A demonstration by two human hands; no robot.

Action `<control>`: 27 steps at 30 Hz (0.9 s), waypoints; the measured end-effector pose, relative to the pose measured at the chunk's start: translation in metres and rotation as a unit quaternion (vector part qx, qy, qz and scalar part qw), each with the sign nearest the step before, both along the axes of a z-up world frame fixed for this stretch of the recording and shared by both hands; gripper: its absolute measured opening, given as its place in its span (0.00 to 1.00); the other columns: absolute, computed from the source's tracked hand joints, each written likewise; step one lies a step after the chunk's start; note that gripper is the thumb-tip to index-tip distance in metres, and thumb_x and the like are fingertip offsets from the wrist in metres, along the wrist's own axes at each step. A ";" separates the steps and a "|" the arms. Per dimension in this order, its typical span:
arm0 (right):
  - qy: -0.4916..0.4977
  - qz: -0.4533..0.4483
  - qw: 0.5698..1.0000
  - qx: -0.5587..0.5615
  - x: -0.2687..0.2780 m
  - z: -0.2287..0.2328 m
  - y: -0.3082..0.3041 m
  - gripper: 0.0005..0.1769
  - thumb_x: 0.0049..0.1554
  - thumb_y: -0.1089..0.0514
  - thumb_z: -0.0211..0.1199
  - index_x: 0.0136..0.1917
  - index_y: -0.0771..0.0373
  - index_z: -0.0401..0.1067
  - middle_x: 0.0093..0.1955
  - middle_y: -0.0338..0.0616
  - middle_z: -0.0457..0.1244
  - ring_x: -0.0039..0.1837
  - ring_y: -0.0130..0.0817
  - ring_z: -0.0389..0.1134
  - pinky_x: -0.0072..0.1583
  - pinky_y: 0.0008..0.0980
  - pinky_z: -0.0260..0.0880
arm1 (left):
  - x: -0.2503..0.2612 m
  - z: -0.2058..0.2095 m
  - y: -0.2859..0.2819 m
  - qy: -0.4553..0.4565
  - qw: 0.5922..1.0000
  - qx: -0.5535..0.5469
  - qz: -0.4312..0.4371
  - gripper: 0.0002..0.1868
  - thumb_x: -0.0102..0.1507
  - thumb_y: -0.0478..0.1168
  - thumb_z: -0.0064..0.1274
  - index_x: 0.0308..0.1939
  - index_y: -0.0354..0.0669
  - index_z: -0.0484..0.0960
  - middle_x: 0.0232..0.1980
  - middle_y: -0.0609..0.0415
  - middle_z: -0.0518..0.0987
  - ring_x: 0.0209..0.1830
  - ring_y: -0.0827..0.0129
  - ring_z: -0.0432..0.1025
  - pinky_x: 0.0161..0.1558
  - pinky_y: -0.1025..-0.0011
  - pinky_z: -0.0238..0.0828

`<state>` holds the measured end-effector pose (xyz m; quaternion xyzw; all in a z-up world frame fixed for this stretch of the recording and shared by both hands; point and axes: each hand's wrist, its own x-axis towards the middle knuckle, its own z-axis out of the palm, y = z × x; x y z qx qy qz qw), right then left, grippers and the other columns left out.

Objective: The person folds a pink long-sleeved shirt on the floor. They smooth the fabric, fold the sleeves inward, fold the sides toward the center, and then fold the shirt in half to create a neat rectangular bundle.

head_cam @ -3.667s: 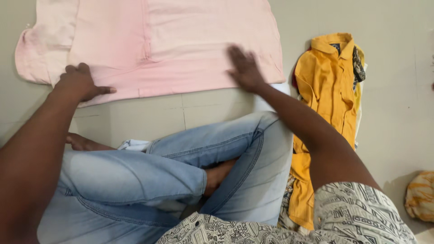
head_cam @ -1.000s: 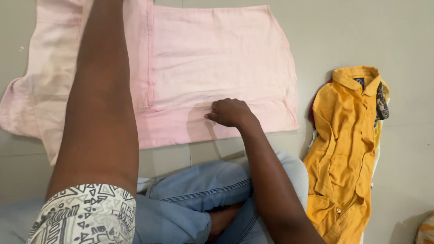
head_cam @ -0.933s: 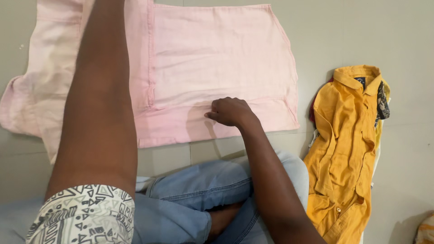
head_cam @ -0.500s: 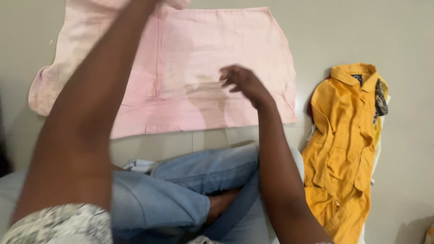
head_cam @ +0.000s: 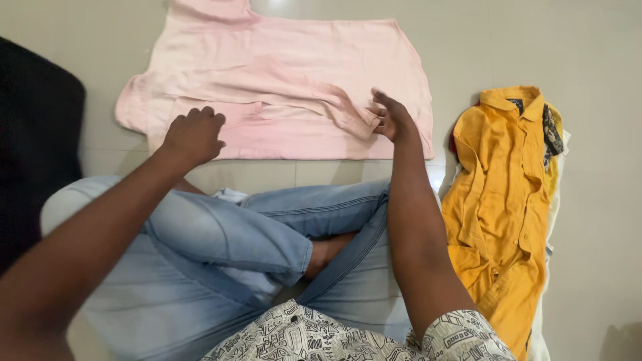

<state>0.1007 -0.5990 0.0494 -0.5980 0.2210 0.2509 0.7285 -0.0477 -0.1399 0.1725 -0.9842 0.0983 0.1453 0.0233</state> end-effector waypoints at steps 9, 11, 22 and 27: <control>-0.281 0.103 0.943 -0.144 -0.019 0.040 0.016 0.20 0.56 0.67 0.64 0.62 0.63 0.74 0.48 0.40 0.65 0.47 0.28 0.65 0.45 0.29 0.65 | 0.034 -0.064 0.017 -0.136 0.987 -0.022 0.088 0.28 0.56 0.35 0.60 0.61 0.38 0.74 0.62 0.41 0.73 0.63 0.46 0.68 0.57 0.48 0.69; -0.337 0.029 0.936 -0.100 -0.022 0.072 0.013 0.16 0.57 0.69 0.64 0.59 0.63 0.74 0.46 0.33 0.66 0.45 0.22 0.65 0.46 0.22 0.68 | 0.038 -0.070 0.016 -0.169 0.983 -0.007 0.068 0.34 0.55 0.33 0.59 0.66 0.37 0.71 0.63 0.40 0.71 0.63 0.45 0.66 0.56 0.47 0.68; -0.229 0.101 0.889 -0.384 -0.024 0.067 -0.052 0.18 0.56 0.66 0.64 0.61 0.68 0.74 0.47 0.43 0.68 0.45 0.30 0.68 0.44 0.30 0.69 | 0.024 -0.112 0.020 -0.205 0.972 0.112 0.002 0.42 0.57 0.40 0.59 0.74 0.39 0.63 0.63 0.37 0.71 0.54 0.48 0.71 0.46 0.47 0.71; -0.123 0.185 0.890 -0.398 -0.014 0.041 -0.069 0.25 0.51 0.65 0.71 0.62 0.64 0.71 0.47 0.44 0.68 0.44 0.33 0.69 0.42 0.33 0.71 | 0.025 -0.127 0.027 -0.186 0.974 0.129 0.005 0.18 0.63 0.39 0.55 0.57 0.42 0.76 0.53 0.45 0.74 0.50 0.53 0.74 0.41 0.55 0.75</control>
